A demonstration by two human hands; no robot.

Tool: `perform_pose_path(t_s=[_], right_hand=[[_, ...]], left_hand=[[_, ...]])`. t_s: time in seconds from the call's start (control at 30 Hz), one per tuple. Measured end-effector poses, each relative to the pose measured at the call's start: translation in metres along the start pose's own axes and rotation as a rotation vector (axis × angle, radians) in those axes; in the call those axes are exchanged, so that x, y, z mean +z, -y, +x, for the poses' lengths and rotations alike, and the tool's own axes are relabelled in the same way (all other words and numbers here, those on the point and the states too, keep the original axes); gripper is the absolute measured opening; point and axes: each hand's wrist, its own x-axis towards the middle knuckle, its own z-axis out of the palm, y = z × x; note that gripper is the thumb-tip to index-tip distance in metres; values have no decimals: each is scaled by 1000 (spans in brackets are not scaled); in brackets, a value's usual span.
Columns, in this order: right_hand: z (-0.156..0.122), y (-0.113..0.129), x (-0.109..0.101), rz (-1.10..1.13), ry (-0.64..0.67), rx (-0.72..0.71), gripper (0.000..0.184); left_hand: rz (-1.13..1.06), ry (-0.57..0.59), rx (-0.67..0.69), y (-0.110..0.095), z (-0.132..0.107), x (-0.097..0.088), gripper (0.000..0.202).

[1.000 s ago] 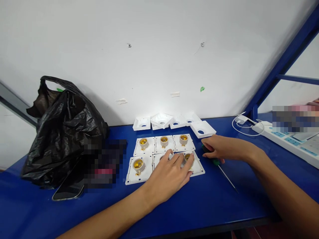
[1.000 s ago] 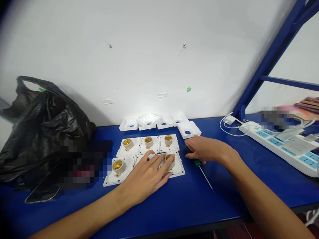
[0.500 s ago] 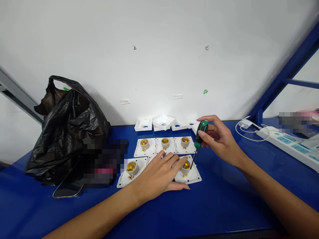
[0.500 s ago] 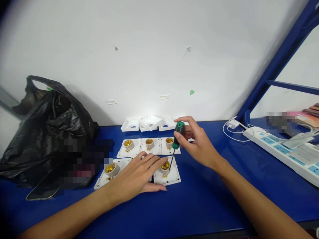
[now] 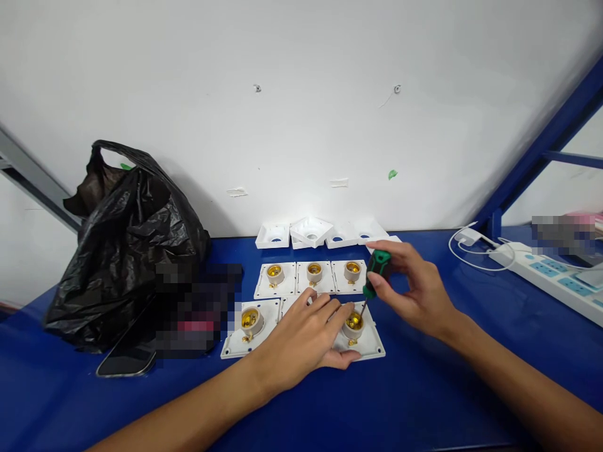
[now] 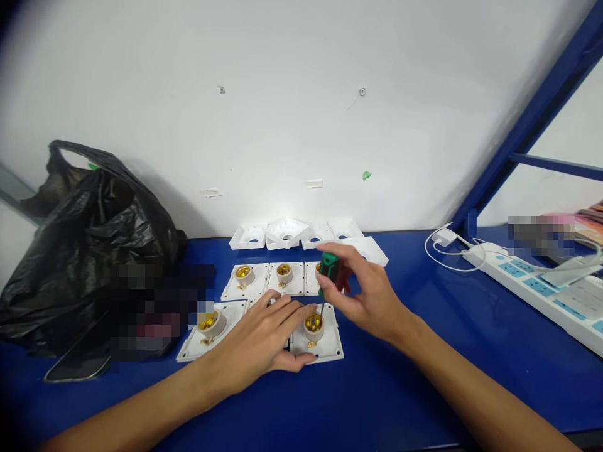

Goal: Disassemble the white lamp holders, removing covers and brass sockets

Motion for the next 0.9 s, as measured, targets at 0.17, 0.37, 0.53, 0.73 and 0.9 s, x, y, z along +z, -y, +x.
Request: perform_pose_path(t_s=[0.17, 0.37, 0.53, 0.73, 0.9], right_hand=[[-2, 3, 3, -73, 17, -53, 47], [0, 10, 5, -179, -100, -76, 42], [0, 16, 6, -295, -144, -129, 37], [-3, 18, 6, -380, -186, -119, 32], [-4, 19, 6, -360, -246, -81, 34]], left_hand=[[36, -6, -24, -7, 2, -1, 40], [46, -47, -20, -8, 0, 5, 40], [54, -63, -14, -7, 0, 7, 43], [66, -52, -12, -8, 1, 7, 51], [71, -33, -8, -8, 0, 3, 56]])
